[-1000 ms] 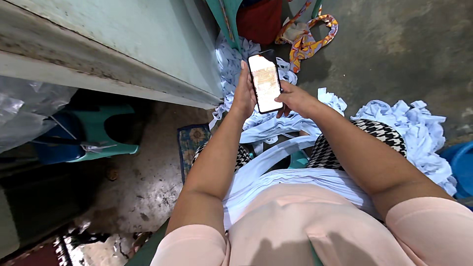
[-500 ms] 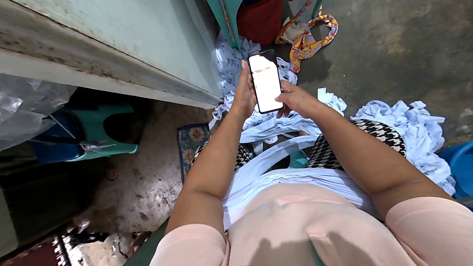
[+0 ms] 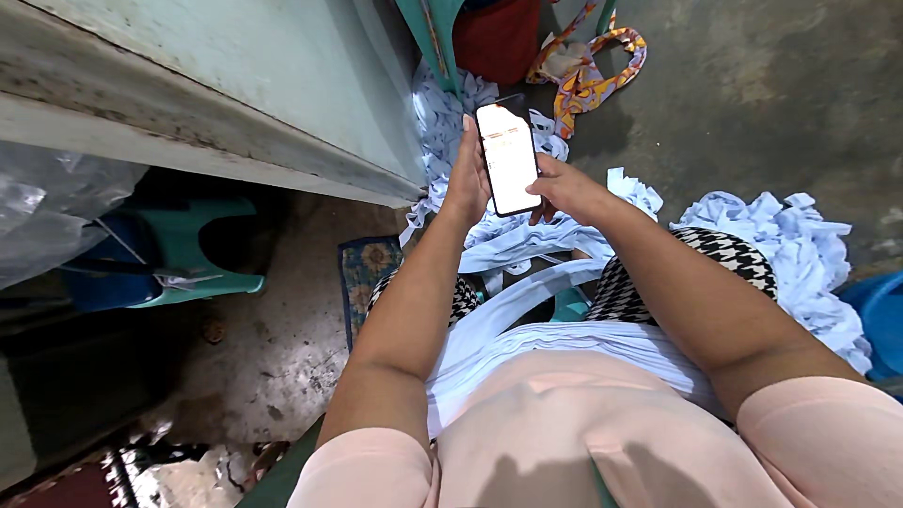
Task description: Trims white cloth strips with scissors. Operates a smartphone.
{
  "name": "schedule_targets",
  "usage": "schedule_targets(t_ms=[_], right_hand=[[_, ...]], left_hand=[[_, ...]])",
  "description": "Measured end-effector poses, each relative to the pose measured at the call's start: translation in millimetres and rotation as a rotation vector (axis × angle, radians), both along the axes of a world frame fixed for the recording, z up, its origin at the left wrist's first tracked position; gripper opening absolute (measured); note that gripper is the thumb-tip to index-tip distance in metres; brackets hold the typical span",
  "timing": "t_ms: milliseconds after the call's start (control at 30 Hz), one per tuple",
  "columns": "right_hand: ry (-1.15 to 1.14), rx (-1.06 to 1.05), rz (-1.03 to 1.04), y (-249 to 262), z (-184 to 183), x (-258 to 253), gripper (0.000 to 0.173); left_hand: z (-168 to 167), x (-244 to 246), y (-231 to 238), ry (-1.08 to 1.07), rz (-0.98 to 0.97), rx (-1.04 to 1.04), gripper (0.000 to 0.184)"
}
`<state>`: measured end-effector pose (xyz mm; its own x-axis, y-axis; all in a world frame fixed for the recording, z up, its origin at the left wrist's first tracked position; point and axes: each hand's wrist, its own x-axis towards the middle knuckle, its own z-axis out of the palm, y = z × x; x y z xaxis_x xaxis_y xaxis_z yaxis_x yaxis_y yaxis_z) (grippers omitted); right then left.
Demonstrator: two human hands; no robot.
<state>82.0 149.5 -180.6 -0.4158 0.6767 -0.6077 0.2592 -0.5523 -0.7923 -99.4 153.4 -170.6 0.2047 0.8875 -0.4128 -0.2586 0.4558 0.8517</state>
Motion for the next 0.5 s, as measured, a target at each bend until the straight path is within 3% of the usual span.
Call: schedule_targets(t_ms=[167, 500], right_hand=[[0.004, -0.023, -0.021, 0.3, 0.4, -0.4, 0.032], [-0.014, -0.005, -0.007, 0.8, 0.6, -1.9, 0.041]], left_hand=[[-1.4, -0.3, 0.5, -0.008, 0.001, -0.003, 0.084], [-1.8, -0.9, 0.6, 0.01, 0.0, 0.007, 0.084]])
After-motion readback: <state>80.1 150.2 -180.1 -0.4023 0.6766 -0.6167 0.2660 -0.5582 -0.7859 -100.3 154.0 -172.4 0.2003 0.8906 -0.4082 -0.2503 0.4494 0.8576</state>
